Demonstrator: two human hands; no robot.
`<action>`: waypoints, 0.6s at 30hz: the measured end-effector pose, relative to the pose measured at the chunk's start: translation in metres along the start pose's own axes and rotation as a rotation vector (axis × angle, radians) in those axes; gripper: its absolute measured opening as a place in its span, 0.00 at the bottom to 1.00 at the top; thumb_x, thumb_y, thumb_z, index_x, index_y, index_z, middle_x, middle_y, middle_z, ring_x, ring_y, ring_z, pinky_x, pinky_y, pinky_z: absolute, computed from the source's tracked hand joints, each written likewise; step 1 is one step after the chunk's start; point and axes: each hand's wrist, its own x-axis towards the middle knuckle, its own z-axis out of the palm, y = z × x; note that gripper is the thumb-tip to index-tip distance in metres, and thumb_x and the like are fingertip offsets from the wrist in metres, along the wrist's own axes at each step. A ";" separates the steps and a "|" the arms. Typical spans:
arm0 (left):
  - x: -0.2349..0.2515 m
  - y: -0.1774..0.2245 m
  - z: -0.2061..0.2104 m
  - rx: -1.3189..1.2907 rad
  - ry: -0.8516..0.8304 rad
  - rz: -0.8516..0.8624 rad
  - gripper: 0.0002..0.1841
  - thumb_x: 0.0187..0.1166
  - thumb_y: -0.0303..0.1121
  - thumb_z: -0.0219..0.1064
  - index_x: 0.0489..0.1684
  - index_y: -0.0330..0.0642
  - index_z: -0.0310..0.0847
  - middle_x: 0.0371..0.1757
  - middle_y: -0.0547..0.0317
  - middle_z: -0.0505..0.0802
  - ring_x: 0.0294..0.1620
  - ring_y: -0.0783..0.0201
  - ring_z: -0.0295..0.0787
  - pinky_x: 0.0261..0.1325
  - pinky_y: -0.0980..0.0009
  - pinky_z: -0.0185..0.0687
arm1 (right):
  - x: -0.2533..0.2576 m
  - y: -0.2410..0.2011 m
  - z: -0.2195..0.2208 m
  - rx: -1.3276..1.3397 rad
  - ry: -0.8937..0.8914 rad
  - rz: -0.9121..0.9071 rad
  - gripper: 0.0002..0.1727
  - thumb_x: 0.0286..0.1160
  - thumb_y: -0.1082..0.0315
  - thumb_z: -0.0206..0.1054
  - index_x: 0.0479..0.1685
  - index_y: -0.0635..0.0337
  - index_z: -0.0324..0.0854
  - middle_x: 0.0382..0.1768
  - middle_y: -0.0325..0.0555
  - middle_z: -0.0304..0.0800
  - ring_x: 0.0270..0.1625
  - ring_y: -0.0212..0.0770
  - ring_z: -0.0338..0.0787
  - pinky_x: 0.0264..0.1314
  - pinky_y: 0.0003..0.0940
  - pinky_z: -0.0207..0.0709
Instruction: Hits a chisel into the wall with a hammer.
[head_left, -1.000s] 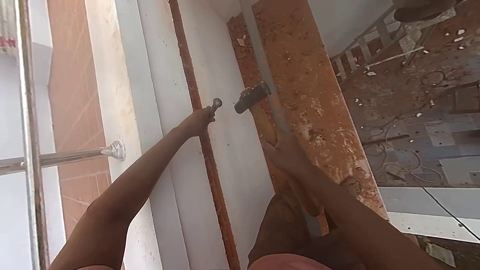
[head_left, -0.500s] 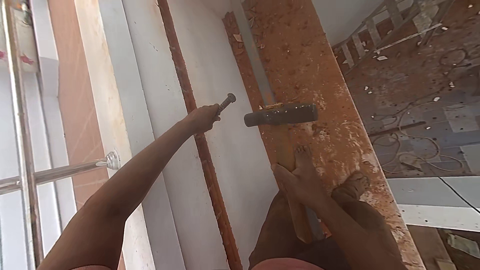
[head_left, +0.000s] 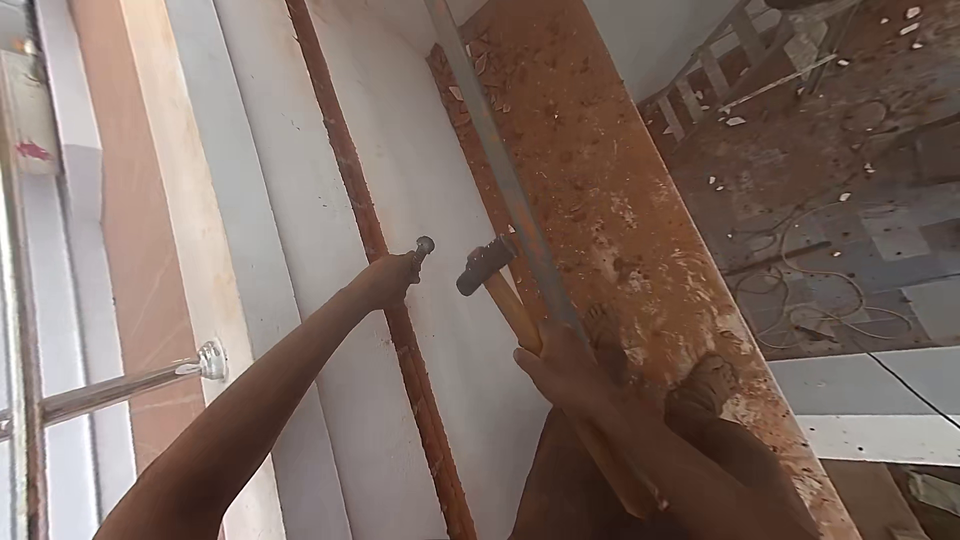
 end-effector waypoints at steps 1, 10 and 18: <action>0.000 -0.008 -0.006 -0.033 0.061 0.004 0.09 0.89 0.28 0.59 0.54 0.31 0.80 0.44 0.41 0.90 0.49 0.45 0.91 0.59 0.45 0.83 | -0.001 0.001 0.001 -0.030 0.050 -0.061 0.13 0.77 0.64 0.64 0.54 0.61 0.79 0.30 0.46 0.80 0.30 0.41 0.82 0.37 0.41 0.78; -0.062 -0.068 -0.064 -0.172 0.828 0.100 0.08 0.85 0.22 0.59 0.51 0.25 0.78 0.49 0.37 0.91 0.48 0.48 0.92 0.56 0.51 0.86 | -0.018 -0.022 0.000 -0.057 0.347 -0.156 0.11 0.71 0.60 0.68 0.42 0.57 0.80 0.19 0.37 0.76 0.19 0.34 0.77 0.22 0.36 0.73; -0.006 -0.074 -0.110 -0.121 0.554 0.190 0.09 0.86 0.25 0.58 0.56 0.28 0.72 0.41 0.43 0.88 0.42 0.50 0.91 0.51 0.51 0.87 | 0.011 -0.054 -0.016 0.118 0.361 -0.148 0.12 0.66 0.55 0.67 0.41 0.51 0.79 0.16 0.34 0.79 0.12 0.33 0.79 0.14 0.33 0.76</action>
